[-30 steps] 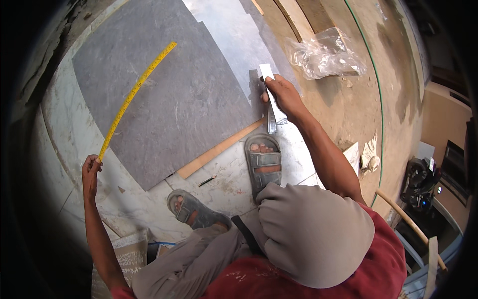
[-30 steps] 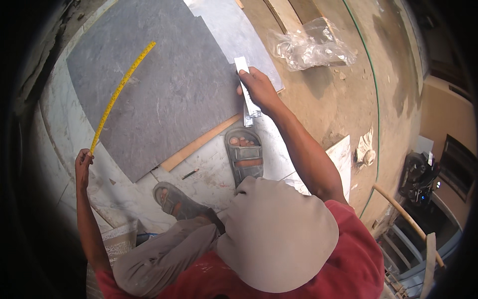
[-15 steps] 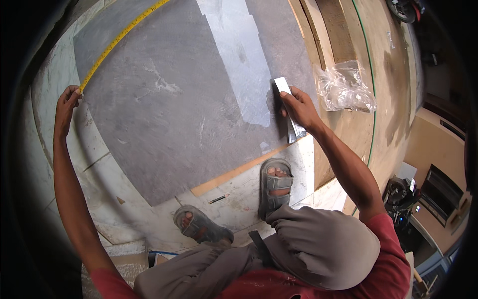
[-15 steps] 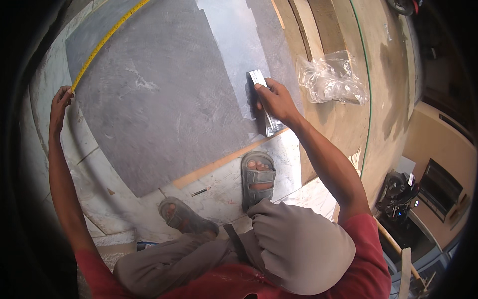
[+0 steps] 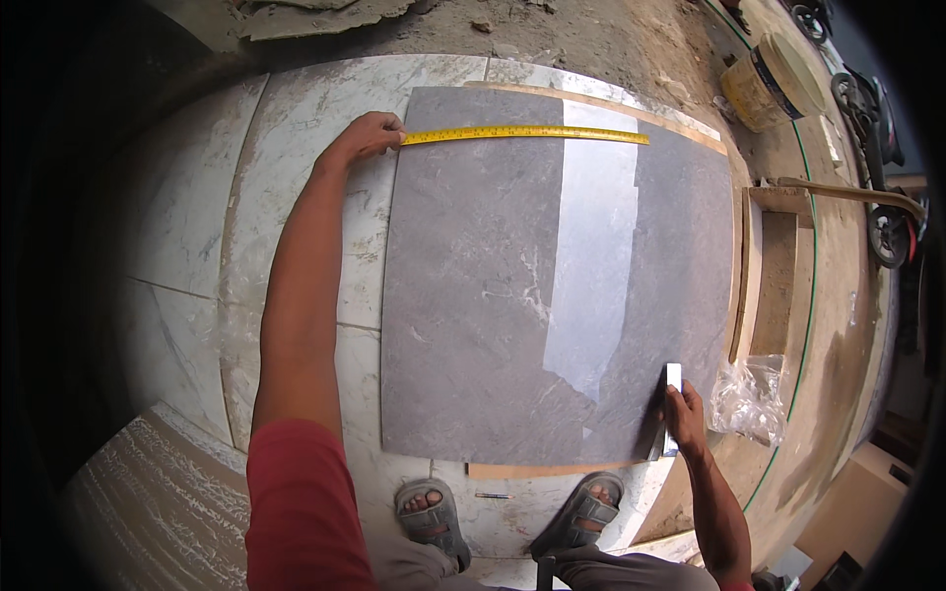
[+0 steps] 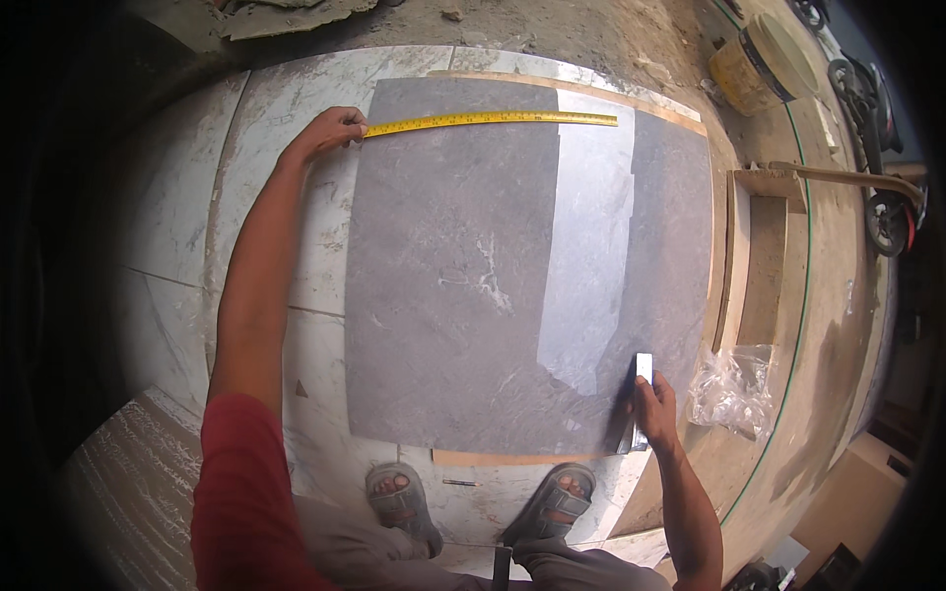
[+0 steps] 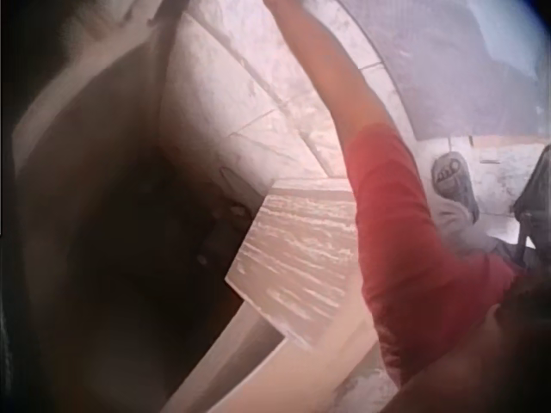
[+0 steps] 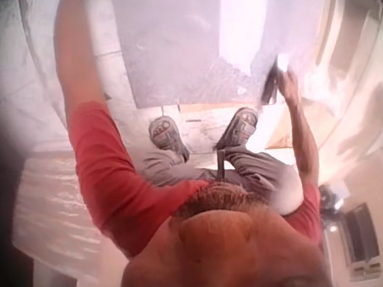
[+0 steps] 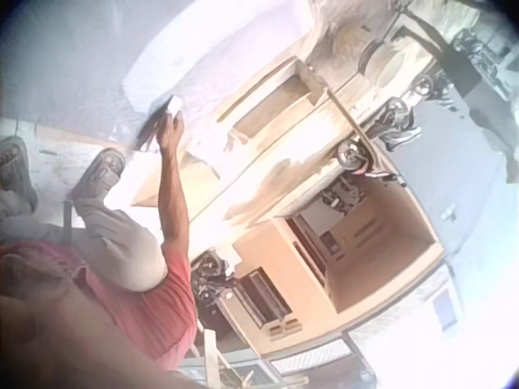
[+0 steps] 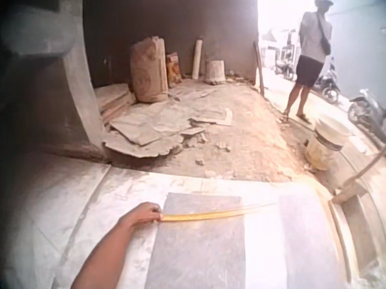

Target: The person measures a tile using a measuring tape and marks it with a pencil. The person also handles a metal bracket and places it near the tile before picking up and moving the tile.

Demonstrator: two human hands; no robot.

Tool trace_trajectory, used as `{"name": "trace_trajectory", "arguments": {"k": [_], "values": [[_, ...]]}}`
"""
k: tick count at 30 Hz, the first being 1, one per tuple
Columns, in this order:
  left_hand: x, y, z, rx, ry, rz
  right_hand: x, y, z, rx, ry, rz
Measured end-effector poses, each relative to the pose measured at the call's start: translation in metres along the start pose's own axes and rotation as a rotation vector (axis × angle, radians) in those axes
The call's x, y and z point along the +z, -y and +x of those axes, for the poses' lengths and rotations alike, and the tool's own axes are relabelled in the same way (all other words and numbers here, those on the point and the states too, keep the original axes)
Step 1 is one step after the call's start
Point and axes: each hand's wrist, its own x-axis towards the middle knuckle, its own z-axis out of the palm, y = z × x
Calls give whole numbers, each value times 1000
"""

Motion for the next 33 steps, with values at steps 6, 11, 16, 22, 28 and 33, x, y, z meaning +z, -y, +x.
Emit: {"name": "trace_trajectory", "arguments": {"k": [6, 11, 16, 22, 28, 33], "values": [[-7, 5, 17, 32, 6, 11, -1, 4, 1, -55, 37, -47], [-17, -12, 20, -36, -2, 111, -2, 10, 0, -47, 54, -16], [-24, -6, 35, -20, 10, 142, 0, 11, 3, -37, 66, -30], [-21, -5, 49, -11, -30, 178, -3, 8, 8, 13, 51, -24], [-23, -9, 61, -89, 14, 260, -6, 8, 12, 19, 69, -93], [-25, -3, 60, -13, 33, 171, -6, 7, 14, 45, 58, -113]]}}
